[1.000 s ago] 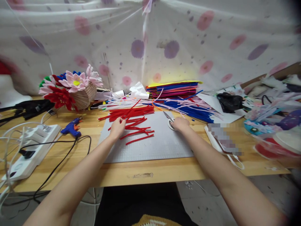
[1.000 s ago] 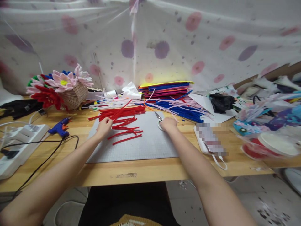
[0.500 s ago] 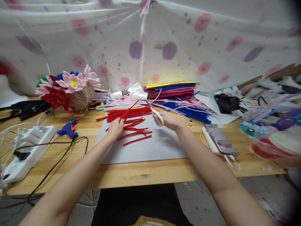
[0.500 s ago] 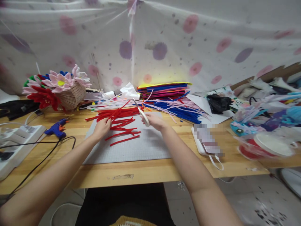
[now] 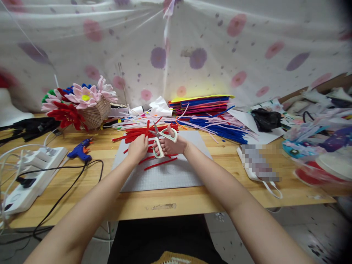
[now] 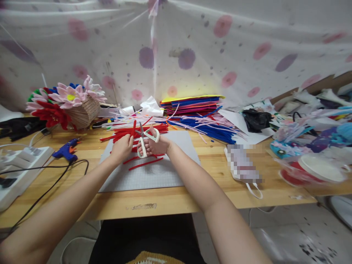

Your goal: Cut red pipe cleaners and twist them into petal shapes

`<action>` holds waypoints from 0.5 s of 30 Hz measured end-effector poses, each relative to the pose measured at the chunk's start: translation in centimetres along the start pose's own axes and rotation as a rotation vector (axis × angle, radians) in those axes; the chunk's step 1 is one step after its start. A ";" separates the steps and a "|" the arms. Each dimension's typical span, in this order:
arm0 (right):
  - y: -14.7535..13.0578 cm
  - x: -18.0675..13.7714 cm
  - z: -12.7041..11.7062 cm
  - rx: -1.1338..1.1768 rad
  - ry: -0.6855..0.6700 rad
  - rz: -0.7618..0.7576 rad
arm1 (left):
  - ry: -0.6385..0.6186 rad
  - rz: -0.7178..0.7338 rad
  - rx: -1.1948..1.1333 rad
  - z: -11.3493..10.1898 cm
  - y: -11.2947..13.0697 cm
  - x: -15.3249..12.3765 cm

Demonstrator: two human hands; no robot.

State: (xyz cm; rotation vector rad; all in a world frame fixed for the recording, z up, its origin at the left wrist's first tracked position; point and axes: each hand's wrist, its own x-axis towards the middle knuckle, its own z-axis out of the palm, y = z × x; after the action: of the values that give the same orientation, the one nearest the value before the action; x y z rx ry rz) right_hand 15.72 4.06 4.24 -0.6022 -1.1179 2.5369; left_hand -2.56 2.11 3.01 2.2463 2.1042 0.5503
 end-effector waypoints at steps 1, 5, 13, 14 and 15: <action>0.0 0.1 -0.1 0.010 -0.015 -0.014 | -0.004 0.018 0.007 0.1 0.0 -0.1; 0.1 -0.1 -0.5 0.022 -0.057 -0.026 | -0.006 0.035 -0.023 0.4 -0.4 -0.2; 0.6 -0.5 -0.6 0.019 -0.092 0.003 | 0.074 0.021 -0.017 0.4 -0.4 -0.4; 0.6 -0.5 -0.6 0.028 -0.090 -0.013 | 0.073 0.048 0.000 0.4 -0.2 -0.5; 0.5 -0.4 -0.6 0.039 -0.083 -0.034 | 0.071 0.075 0.020 0.5 0.0 -0.7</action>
State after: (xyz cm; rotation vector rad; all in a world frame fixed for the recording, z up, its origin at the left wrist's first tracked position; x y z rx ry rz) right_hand 16.37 3.97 3.60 -0.4680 -1.0938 2.5697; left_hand -2.45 1.53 2.38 2.3592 2.0726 0.6238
